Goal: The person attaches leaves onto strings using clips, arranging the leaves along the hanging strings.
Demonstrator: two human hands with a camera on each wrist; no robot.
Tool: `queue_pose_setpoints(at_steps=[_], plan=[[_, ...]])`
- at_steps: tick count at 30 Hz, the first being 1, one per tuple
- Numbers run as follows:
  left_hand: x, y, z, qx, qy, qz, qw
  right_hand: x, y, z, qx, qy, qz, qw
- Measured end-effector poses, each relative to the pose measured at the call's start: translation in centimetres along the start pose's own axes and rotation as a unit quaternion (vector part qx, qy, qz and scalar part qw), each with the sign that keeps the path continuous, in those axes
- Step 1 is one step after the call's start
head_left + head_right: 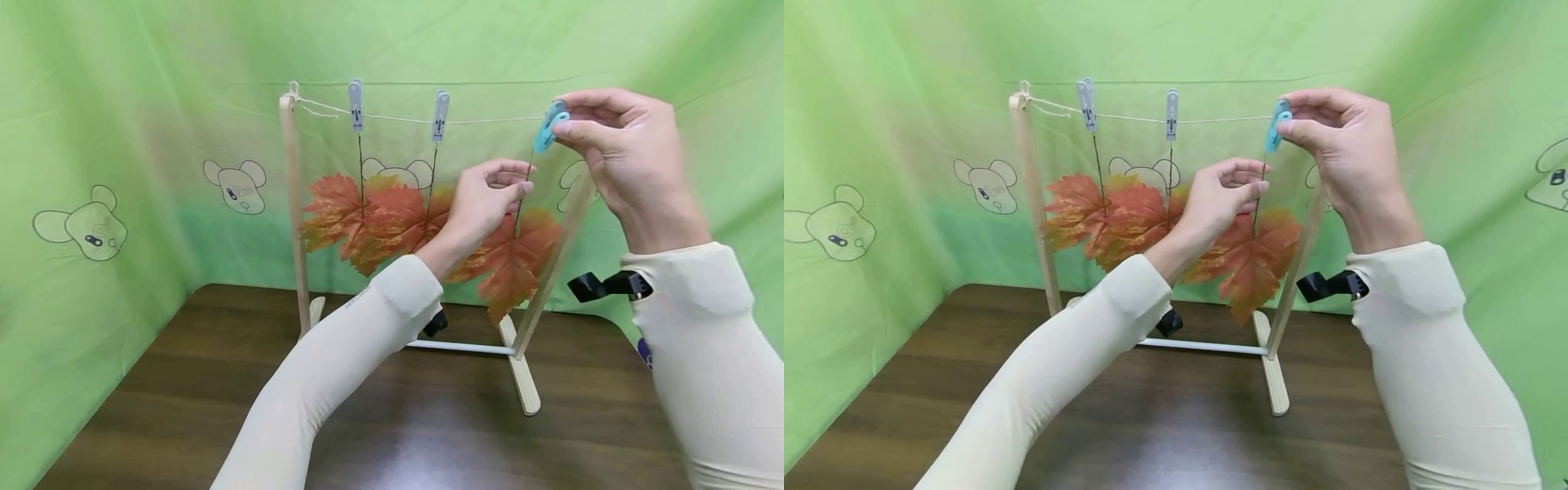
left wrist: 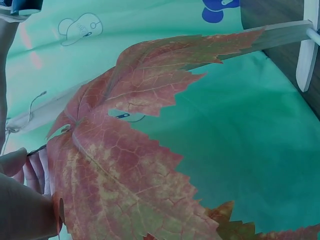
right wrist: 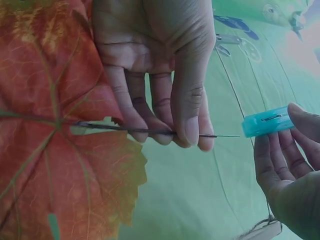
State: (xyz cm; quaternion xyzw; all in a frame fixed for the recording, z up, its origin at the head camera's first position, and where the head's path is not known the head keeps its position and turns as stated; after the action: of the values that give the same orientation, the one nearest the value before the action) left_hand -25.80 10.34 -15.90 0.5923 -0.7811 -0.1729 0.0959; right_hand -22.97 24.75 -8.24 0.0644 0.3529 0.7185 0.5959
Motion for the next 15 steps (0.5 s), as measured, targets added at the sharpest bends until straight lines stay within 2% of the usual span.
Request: queue_pose_setpoints(at_steps=[5,15], plan=[[-0.2,0.3,-0.1,0.004,-0.003,-0.006,1.0,-0.1,0.8,0.2,0.023,0.021,-0.018,0.9994],[0.2,1.0,-0.5,0.018,0.027,-0.033,0.9989,-1.0,2.4,0.1,0.011,0.033,-0.054,0.9979]])
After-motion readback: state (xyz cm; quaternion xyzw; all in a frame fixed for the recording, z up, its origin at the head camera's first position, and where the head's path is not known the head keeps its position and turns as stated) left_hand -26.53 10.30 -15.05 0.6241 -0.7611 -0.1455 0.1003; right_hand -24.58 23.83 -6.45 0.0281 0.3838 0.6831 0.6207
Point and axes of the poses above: each hand's wrist, its own y-axis towards the middle knuckle, its own x-axis out of the back of the hand, z = x × y, the point moved 2 cm from there along y, towards the middle knuckle, and after that the axes turned 2 degrees about z, right-handed, at the moved point
